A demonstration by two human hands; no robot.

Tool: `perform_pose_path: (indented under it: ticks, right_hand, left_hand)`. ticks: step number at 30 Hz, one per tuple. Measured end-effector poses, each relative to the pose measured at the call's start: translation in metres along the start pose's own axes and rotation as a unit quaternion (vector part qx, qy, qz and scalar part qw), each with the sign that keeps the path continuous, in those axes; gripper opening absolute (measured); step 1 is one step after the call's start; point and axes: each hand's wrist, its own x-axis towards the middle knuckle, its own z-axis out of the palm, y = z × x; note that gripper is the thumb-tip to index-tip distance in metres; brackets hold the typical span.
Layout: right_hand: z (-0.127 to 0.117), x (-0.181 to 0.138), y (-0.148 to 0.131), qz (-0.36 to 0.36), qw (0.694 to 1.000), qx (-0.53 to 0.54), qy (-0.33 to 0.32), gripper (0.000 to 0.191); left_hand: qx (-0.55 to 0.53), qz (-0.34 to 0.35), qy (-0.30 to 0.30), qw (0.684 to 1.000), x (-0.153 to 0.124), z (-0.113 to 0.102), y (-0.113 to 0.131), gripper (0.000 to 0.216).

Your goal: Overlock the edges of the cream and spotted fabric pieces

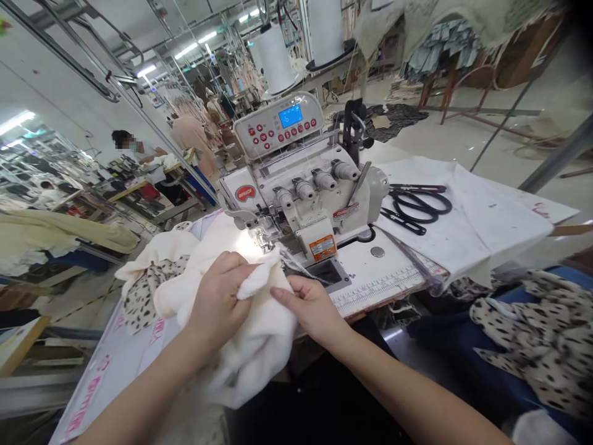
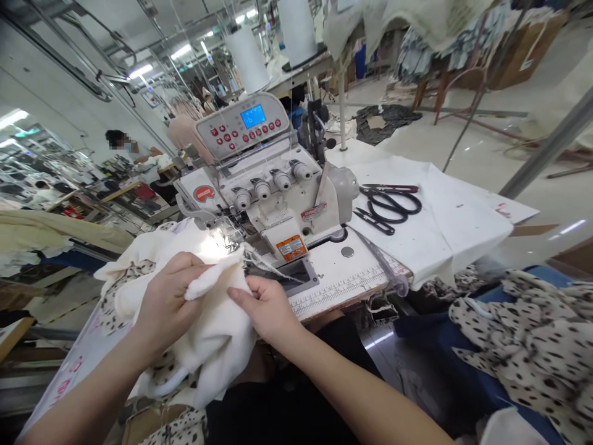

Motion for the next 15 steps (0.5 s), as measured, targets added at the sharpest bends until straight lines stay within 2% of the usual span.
perform_pose_path:
  ticks: [7,11,15]
  right_hand:
    - [-0.003,0.001,0.012,-0.009,0.999,-0.002,0.049,0.034]
    - [-0.003,0.008,0.008,-0.025,0.998,-0.017,0.055,0.033]
    - [-0.002,0.013,0.0,-0.04,0.995,-0.059,0.066,0.032]
  left_hand:
    - [0.041,0.064,-0.013,0.997,-0.006,0.013,-0.002,0.023]
    - [0.068,0.077,-0.013,0.995,-0.005,0.019,-0.008,0.021]
    - [0.072,0.09,-0.014,0.993,0.0,0.015,-0.01,0.017]
